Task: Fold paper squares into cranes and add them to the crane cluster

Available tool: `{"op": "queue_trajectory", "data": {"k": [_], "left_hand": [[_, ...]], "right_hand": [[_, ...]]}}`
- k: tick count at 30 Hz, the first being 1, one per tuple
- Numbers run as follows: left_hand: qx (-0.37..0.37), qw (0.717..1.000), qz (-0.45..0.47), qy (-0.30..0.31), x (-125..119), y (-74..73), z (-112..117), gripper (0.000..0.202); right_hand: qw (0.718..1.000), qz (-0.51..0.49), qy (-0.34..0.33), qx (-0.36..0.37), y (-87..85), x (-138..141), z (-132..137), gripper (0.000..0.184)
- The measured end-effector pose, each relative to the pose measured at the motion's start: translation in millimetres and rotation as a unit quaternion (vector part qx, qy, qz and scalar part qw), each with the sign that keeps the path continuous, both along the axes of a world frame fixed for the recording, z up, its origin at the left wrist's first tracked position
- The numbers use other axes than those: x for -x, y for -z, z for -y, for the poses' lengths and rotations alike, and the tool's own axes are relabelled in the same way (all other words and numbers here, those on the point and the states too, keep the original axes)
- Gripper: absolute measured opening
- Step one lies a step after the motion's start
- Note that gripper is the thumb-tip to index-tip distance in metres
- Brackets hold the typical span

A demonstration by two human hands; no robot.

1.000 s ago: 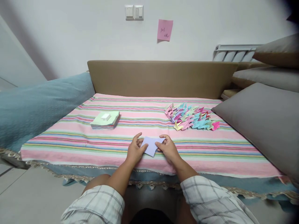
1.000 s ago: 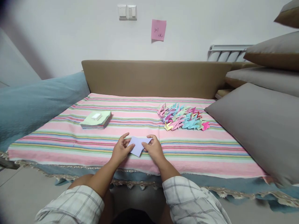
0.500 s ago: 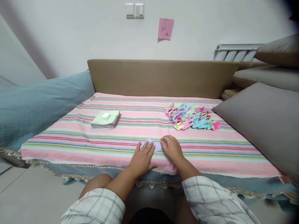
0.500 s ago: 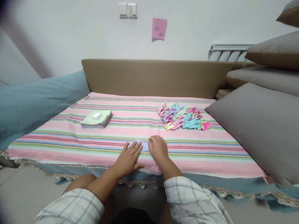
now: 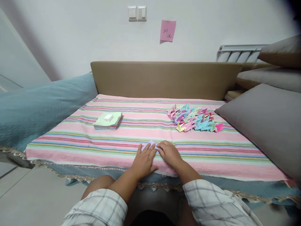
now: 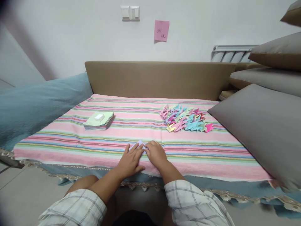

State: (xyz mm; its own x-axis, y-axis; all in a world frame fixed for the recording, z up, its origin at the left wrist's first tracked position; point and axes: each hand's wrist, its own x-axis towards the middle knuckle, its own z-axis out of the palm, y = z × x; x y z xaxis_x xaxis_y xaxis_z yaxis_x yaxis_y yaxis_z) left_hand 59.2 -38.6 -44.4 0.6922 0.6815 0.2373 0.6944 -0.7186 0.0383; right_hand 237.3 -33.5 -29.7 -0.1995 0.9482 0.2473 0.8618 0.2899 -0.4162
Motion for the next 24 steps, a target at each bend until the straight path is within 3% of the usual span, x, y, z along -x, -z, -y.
{"op": "queue_trajectory", "data": {"k": [6, 13, 20, 24], "left_hand": [[-0.015, 1.000, -0.021, 0.010, 0.9, -2.7, 0.8, 0.071], [-0.050, 0.998, -0.030, -0.020, -2.8, -8.6, 12.6, 0.075], [-0.019, 1.000, 0.000, -0.022, 0.2, -9.8, 16.4, 0.060], [0.026, 0.998, 0.051, -0.007, 6.4, -13.8, 6.9, 0.052]], "right_hand": [[1.000, 0.008, -0.002, 0.023, 2.8, -1.0, -0.7, 0.027], [0.999, 0.026, -0.002, 0.026, 1.6, 0.3, -0.7, 0.033], [0.999, 0.024, -0.008, 0.034, 2.6, -0.8, -1.5, 0.034], [0.999, 0.026, -0.002, 0.035, 3.8, -1.2, -1.1, 0.034]]}}
